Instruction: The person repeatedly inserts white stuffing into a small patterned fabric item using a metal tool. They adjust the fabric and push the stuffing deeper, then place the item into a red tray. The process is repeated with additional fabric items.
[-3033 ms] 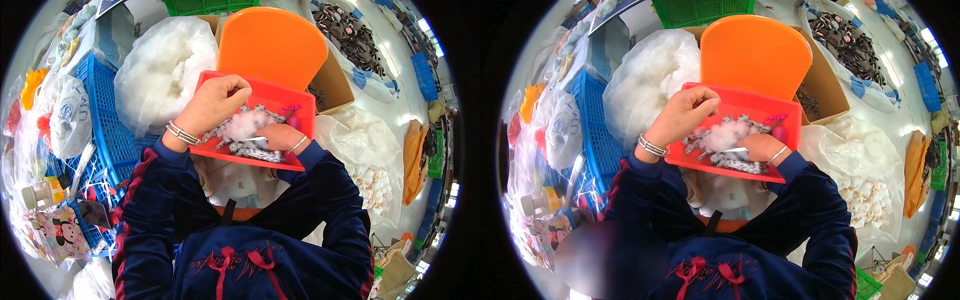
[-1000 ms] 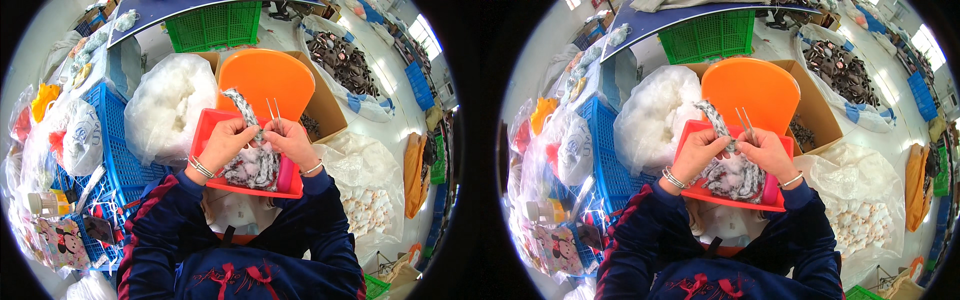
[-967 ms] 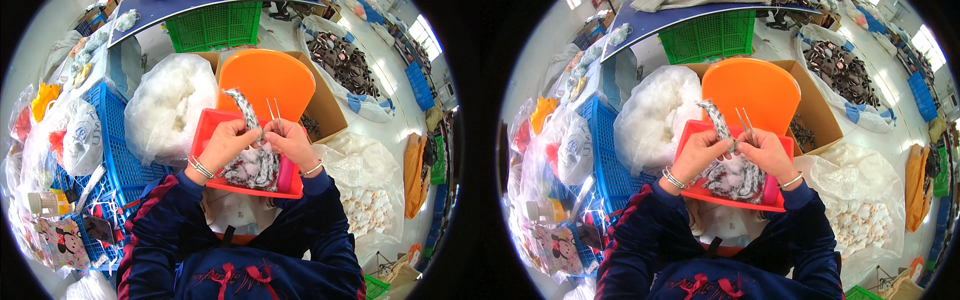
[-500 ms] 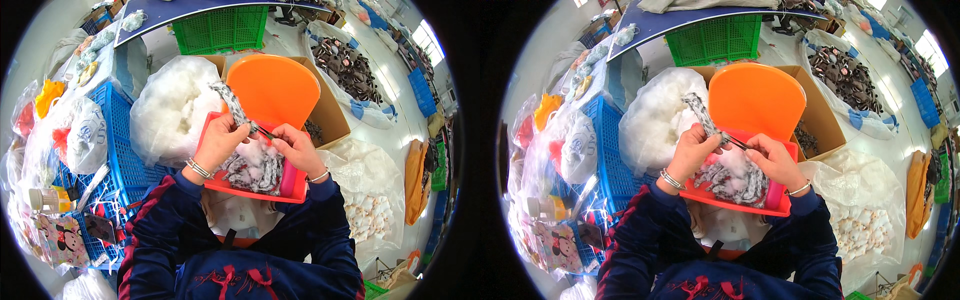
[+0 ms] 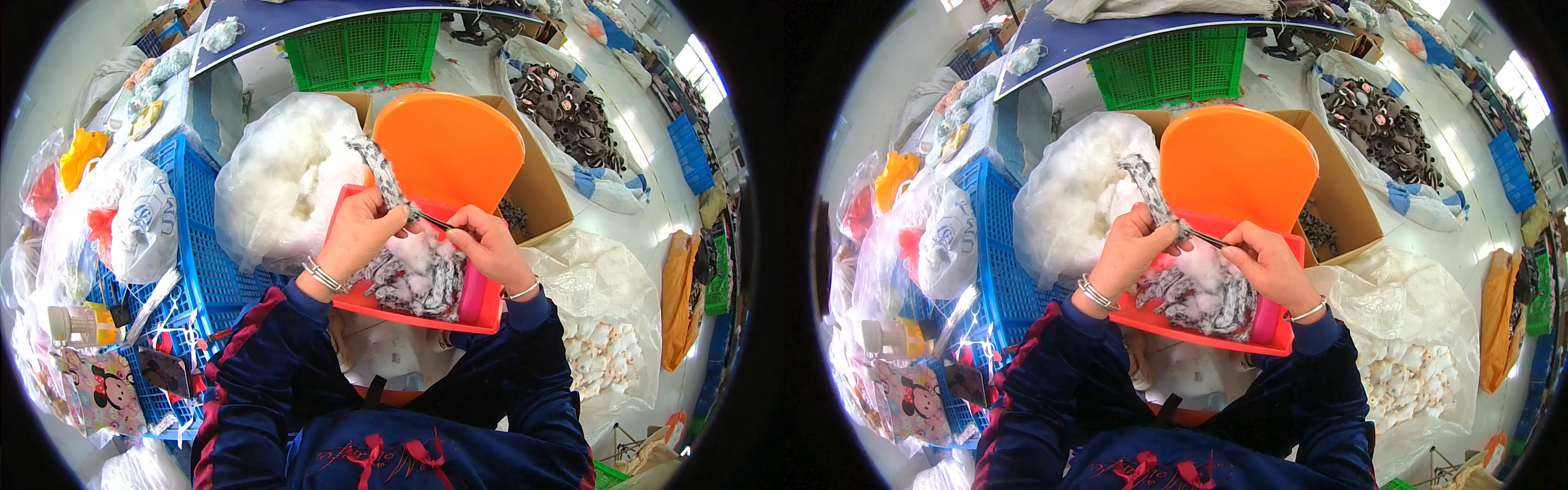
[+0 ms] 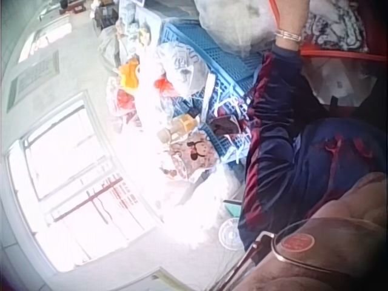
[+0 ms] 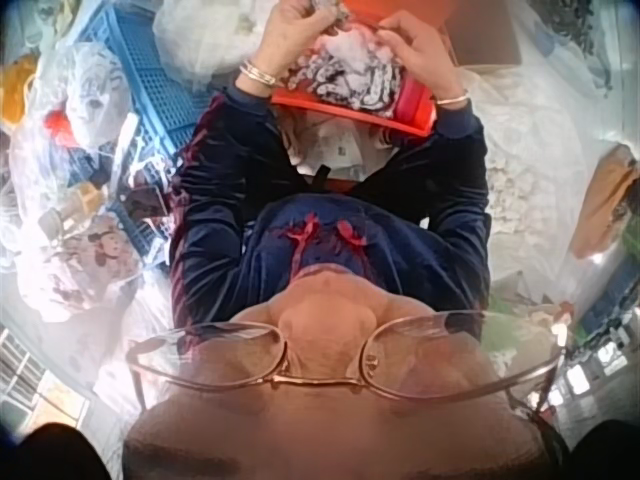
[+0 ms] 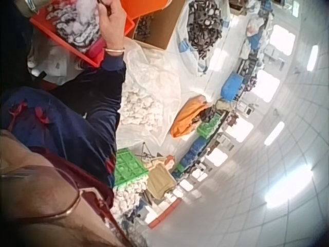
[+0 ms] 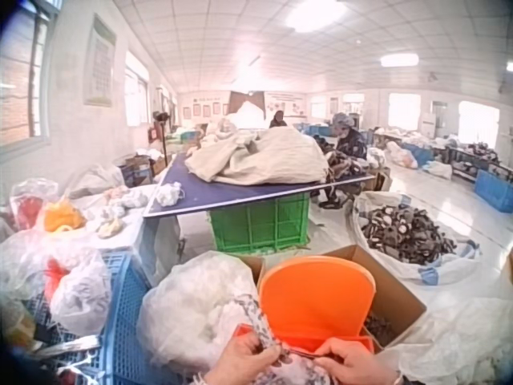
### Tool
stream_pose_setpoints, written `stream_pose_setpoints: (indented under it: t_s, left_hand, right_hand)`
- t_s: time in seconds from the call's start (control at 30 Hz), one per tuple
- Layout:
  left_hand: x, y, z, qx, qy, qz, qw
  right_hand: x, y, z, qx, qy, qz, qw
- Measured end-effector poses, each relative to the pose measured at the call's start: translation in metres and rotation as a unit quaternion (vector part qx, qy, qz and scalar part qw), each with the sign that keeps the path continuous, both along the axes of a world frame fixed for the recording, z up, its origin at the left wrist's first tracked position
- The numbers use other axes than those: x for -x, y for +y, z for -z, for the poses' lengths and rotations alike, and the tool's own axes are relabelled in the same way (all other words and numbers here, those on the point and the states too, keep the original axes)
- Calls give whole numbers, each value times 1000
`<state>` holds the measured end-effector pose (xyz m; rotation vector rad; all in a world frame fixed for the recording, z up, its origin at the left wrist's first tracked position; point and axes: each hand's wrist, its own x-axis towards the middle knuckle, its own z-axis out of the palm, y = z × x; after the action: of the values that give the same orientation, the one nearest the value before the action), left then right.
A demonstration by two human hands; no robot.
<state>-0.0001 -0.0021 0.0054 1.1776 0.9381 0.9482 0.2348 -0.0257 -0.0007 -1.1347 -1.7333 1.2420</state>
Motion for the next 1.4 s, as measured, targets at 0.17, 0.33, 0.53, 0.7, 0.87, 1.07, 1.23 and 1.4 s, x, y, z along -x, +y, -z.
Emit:
stream_pose_setpoints:
  t_s: [0.17, 0.33, 0.53, 0.7, 0.87, 1.07, 1.23, 1.4]
  left_hand:
    - [-1, 0, 0, 15, -12, 1, 1000]
    - [4, 5, 2, 4, 10, 27, 1000]
    - [14, 7, 4, -24, 64, 57, 996]
    - [18, 10, 4, -34, 137, 61, 988]
    - [17, 9, 7, -47, 114, 55, 991]
    - [17, 8, -2, -18, 140, 53, 989]
    - [15, 6, -2, -10, 127, 67, 990]
    - [8, 4, 2, -26, 125, 65, 990]
  right_hand:
    - [-1, 0, 1, -14, -14, 0, 1000]
    - [-1, -1, -5, -30, -39, 2, 999]
    - [-3, -2, -4, -33, -39, 13, 999]
    - [-5, -2, -7, -34, -57, 3, 998]
    - [-2, -4, -12, -40, -70, -5, 997]
    - [-1, -5, -11, -41, -65, -11, 997]
    - [1, -5, -2, -26, -50, -11, 998]
    - [12, -5, 18, 34, 34, 5, 999]
